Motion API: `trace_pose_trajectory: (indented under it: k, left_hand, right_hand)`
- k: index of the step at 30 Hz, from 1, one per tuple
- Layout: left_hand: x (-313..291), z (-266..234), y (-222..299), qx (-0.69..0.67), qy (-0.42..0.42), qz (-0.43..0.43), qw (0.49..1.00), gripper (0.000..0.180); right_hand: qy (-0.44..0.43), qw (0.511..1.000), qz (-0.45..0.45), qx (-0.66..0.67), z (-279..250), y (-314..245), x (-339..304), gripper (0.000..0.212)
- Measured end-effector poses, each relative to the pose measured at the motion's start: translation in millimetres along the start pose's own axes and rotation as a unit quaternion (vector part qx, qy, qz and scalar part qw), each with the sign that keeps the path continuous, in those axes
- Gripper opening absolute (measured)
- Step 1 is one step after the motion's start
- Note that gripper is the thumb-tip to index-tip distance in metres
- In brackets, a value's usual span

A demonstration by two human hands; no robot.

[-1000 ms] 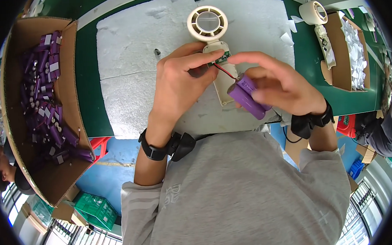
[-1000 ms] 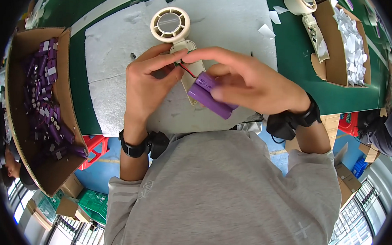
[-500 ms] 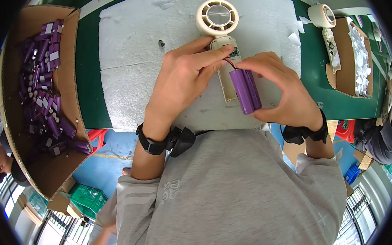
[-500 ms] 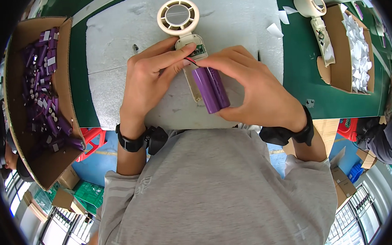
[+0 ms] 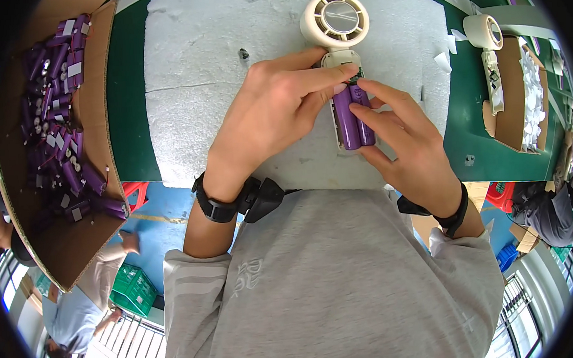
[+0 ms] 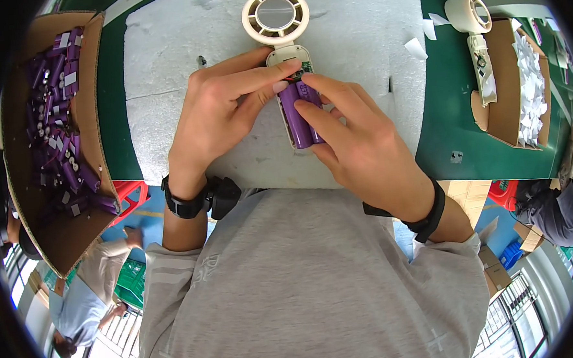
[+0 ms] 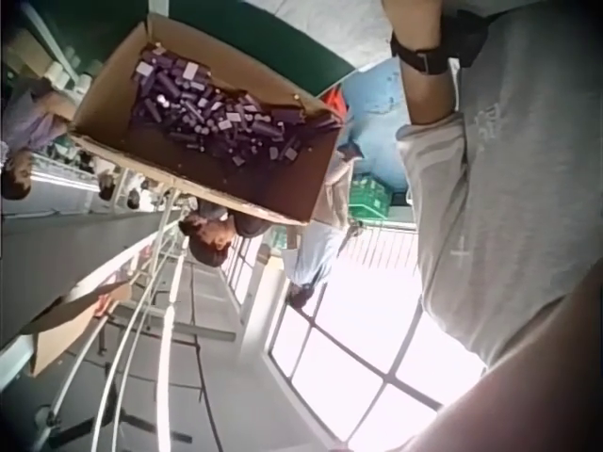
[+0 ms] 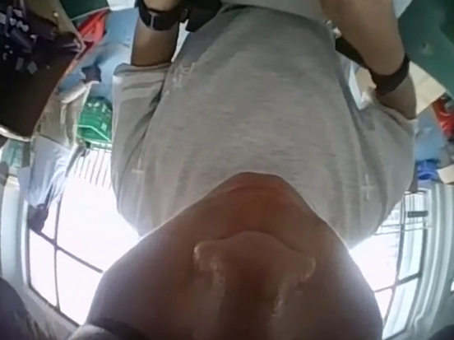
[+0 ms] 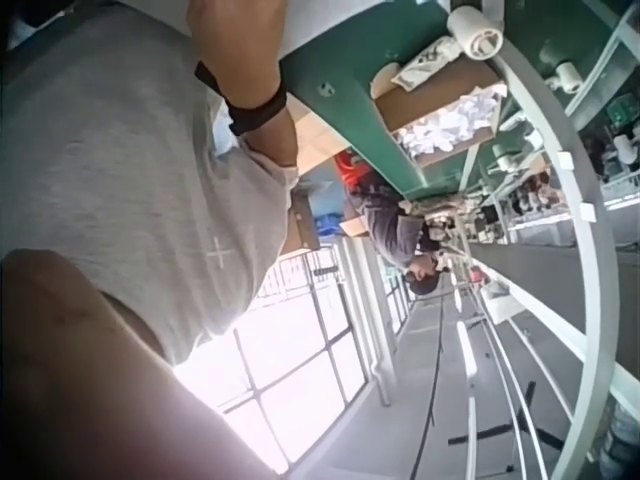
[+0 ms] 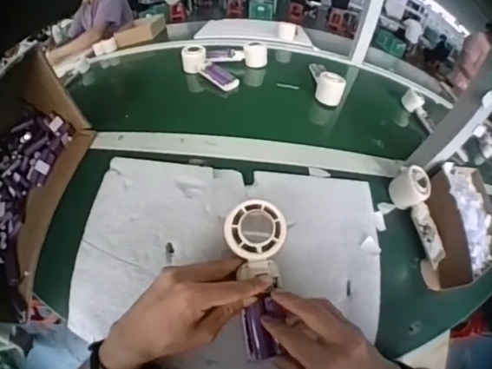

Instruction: The person picks up a battery pack from a box, connects its wire to a circuit board inside a fan housing, and presses the battery pack into the handle. This assembly process is repeated multiple times with new components.

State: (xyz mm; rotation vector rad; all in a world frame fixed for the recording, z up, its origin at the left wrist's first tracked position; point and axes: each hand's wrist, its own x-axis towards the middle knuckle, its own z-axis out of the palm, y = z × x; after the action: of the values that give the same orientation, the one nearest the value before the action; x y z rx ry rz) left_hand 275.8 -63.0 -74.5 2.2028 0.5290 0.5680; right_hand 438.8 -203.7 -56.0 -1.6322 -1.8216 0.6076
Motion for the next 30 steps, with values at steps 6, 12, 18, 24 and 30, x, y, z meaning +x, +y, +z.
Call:
trace_pose_trajectory:
  k: [6,12,18,24,30]
  left_hand:
    - [-1.3,0.9,-0.7,-0.026,0.014,-0.004,1.0,0.036]
    - [-0.7,-0.3,-3.9,-0.069,-0.017,-0.033,0.997,0.043]
    - [1.9,-8.0,-0.2,-0.101,-0.006,-0.082,0.992,0.046]
    - [-3.3,-13.1,10.5,-0.118,0.01,-0.07,0.99,0.046]
    - [-7.1,-18.6,9.6,-0.089,0.063,-0.029,0.994,0.053]
  right_hand:
    - [0.008,1.0,0.022,0.004,5.3,-1.0,7.5,0.059]
    - [-0.011,0.996,0.074,0.047,3.6,2.6,16.8,0.066]
    - [-0.018,0.997,0.054,0.047,-2.1,-4.3,34.8,0.07]
    - [-0.022,0.998,-0.038,-0.035,-9.1,-10.7,8.5,0.072]
    - [-0.06,0.992,-0.041,-0.103,-23.0,-20.7,37.1,0.068]
